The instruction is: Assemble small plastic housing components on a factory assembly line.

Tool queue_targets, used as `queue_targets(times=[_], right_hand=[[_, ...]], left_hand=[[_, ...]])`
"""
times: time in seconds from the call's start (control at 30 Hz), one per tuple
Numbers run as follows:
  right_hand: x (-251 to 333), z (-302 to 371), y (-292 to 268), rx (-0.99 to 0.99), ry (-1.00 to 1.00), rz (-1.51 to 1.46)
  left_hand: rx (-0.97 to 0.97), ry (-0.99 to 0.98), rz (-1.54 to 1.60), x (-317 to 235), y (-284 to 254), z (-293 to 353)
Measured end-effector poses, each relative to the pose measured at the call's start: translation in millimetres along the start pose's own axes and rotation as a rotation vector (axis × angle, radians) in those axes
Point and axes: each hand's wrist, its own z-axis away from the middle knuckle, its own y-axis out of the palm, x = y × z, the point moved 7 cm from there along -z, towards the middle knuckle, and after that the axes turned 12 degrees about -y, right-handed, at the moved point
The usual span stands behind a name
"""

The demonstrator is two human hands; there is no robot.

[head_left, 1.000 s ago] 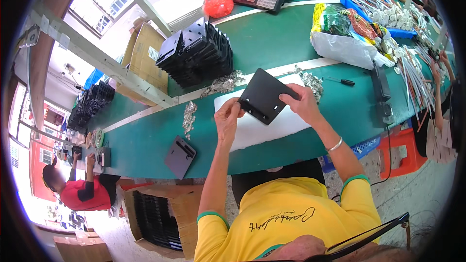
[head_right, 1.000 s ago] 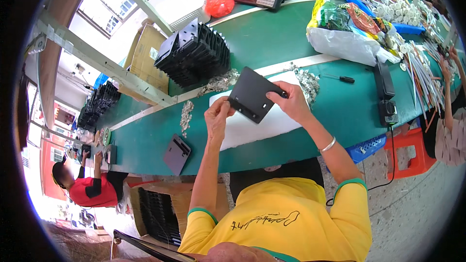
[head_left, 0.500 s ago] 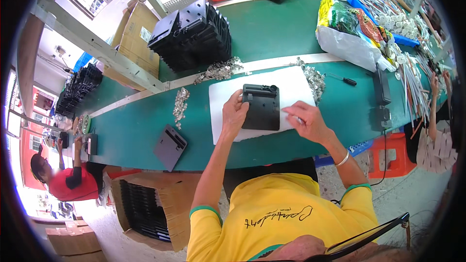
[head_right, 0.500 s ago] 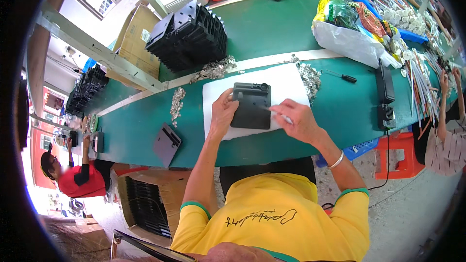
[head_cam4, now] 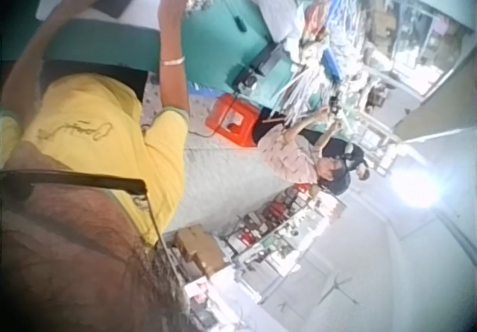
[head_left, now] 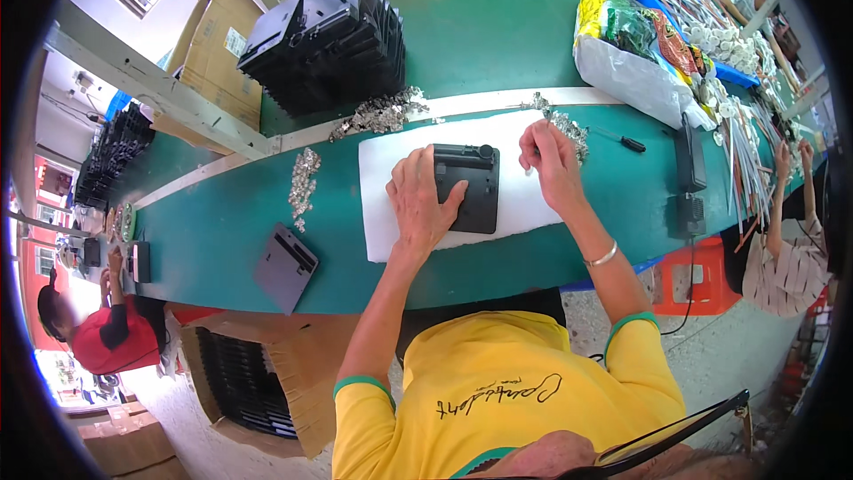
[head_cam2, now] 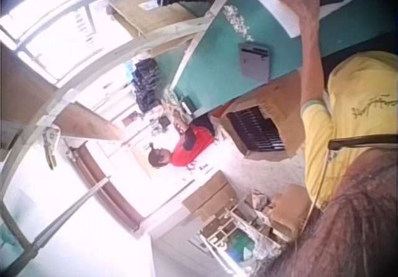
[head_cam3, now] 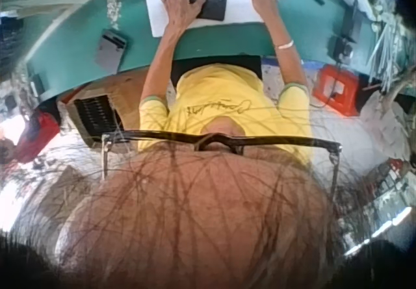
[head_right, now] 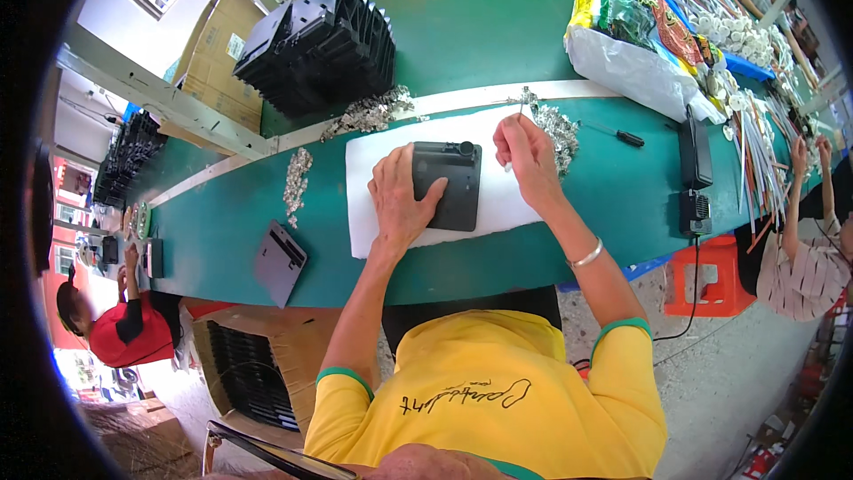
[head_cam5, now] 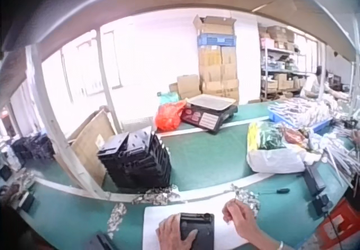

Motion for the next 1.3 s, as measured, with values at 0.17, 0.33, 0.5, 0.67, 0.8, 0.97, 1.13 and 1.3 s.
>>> queue_targets(times=[0.17,0.33,0.5,0.67,0.8,0.97,1.13,1.3], right_hand=[[-28.3,-24.4,23.5,0.089,-0.014,-0.131],[-39.7,-29.1,43.1,0.24,-0.064,0.054],[-41.2,-30.1,51.6,0.306,-0.097,0.18],[-49.3,-28.5,54.7,0.305,-0.101,0.241],[-54.5,-27.3,50.8,0.311,-0.175,0.264],[-43.1,-23.7,48.2,0.23,-0.283,0.136],[-59.1,-13.5,30.1,0.176,-0.31,0.071],[-29.0,-31.6,27.5,0.075,-0.31,0.081]], left_hand=[[0.005,0.034,-0.064,-0.4,6.6,1.9],[0.014,0.05,-0.082,-4.5,3.8,2.1],[0.017,0.07,-0.073,-3.8,4.5,2.6],[0.011,0.052,-0.06,-3.0,3.6,1.8],[0.026,0.036,-0.044,-2.1,3.6,0.6],[0.009,0.045,-0.036,-1.3,3.9,1.4],[0.02,0.027,-0.048,-1.4,4.8,0.3],[0.007,0.032,-0.042,1.6,5.6,0.4]])
